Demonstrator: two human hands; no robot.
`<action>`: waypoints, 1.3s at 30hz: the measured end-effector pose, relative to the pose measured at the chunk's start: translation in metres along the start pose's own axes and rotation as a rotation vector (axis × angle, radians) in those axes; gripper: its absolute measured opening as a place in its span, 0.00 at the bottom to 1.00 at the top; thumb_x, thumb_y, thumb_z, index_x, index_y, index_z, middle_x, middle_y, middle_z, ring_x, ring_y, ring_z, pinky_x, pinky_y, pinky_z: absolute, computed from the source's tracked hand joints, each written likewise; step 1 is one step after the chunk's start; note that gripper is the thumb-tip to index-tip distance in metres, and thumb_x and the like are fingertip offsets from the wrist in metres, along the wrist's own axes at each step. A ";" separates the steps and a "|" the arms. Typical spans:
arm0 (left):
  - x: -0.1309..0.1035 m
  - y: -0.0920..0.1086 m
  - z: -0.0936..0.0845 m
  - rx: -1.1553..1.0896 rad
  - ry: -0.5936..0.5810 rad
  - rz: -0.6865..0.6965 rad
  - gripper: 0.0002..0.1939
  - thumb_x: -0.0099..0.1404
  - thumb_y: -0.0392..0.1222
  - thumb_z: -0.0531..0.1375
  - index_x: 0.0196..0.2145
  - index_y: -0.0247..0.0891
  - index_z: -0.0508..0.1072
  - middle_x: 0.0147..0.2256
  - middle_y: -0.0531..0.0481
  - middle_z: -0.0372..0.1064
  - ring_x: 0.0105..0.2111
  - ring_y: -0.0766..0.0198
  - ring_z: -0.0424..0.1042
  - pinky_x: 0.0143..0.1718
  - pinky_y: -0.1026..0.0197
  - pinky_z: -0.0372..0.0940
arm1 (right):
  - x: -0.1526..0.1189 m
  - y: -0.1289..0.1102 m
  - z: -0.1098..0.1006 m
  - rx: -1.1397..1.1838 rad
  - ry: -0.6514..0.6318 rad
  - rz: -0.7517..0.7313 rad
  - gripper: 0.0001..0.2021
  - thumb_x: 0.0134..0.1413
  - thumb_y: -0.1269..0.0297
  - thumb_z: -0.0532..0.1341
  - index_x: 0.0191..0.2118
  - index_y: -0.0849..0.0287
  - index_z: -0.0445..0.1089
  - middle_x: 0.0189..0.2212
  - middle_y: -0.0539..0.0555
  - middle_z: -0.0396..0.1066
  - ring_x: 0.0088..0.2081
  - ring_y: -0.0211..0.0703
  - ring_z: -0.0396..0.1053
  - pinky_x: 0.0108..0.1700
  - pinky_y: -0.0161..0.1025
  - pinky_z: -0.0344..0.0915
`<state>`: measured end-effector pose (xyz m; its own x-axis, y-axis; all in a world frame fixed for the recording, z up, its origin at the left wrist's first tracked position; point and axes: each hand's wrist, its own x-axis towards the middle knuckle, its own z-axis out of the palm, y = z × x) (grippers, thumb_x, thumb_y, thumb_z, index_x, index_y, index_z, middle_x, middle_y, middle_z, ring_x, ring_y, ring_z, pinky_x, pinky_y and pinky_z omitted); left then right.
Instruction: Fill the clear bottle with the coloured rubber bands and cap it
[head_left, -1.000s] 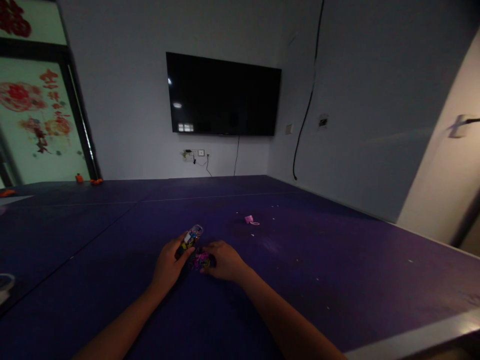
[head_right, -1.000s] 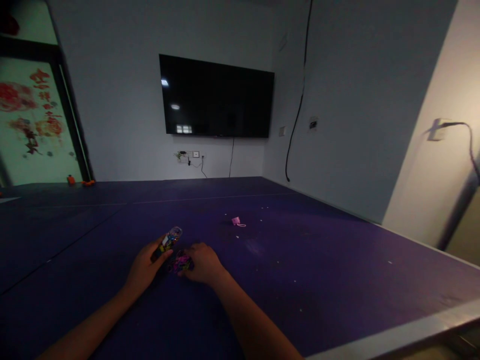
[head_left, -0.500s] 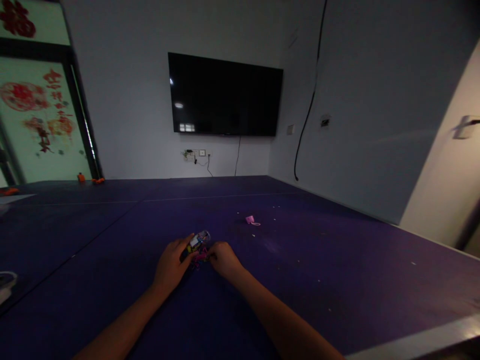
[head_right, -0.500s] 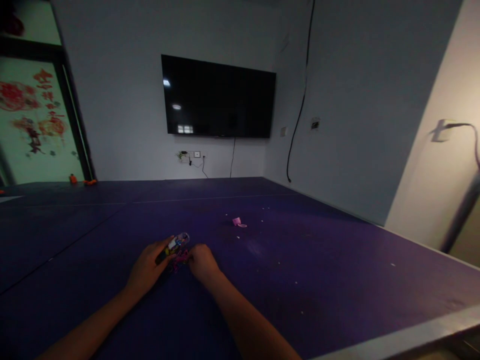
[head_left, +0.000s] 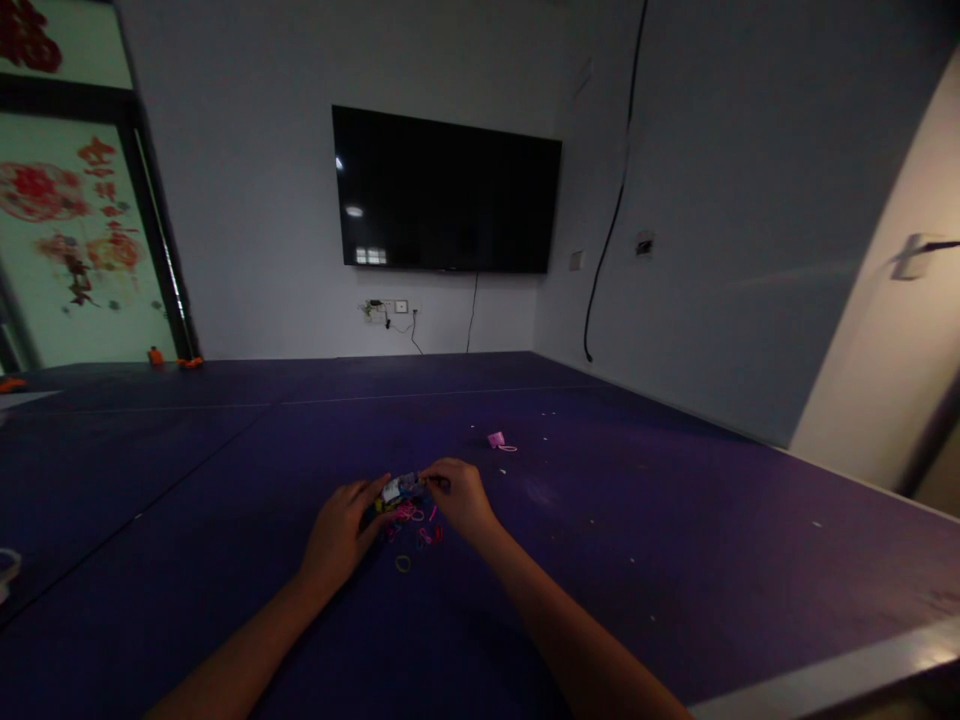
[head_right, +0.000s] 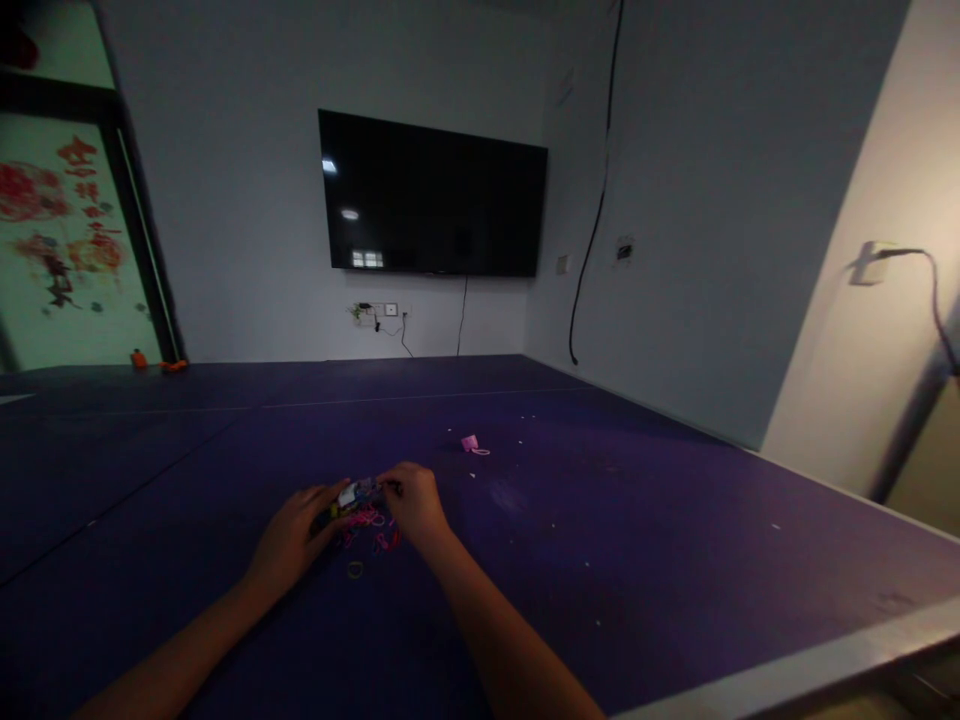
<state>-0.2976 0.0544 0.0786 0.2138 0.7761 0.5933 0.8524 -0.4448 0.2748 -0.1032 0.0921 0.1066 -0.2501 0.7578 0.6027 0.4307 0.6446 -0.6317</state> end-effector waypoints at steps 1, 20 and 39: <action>0.000 0.001 0.000 0.009 0.003 0.015 0.25 0.62 0.56 0.52 0.53 0.44 0.65 0.42 0.44 0.68 0.42 0.54 0.65 0.43 0.52 0.61 | 0.000 -0.002 0.001 0.034 -0.003 0.014 0.11 0.44 0.77 0.57 0.29 0.59 0.75 0.28 0.53 0.73 0.30 0.38 0.68 0.34 0.34 0.64; -0.001 -0.003 0.002 0.007 0.050 0.041 0.24 0.63 0.55 0.51 0.54 0.43 0.64 0.41 0.45 0.69 0.40 0.56 0.66 0.41 0.53 0.63 | -0.005 -0.002 0.000 0.339 -0.065 0.001 0.09 0.44 0.74 0.59 0.31 0.58 0.76 0.35 0.54 0.71 0.36 0.38 0.70 0.38 0.35 0.68; -0.001 0.005 0.000 -0.066 0.071 0.180 0.24 0.63 0.53 0.53 0.54 0.44 0.63 0.41 0.46 0.69 0.41 0.57 0.66 0.40 0.55 0.63 | -0.006 -0.010 0.000 0.340 0.157 0.100 0.10 0.34 0.75 0.65 0.30 0.61 0.73 0.25 0.51 0.70 0.27 0.36 0.68 0.29 0.32 0.65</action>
<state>-0.2935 0.0509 0.0798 0.3236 0.6490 0.6885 0.7700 -0.6035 0.2069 -0.1062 0.0812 0.1096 -0.0748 0.8106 0.5809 0.1280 0.5855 -0.8005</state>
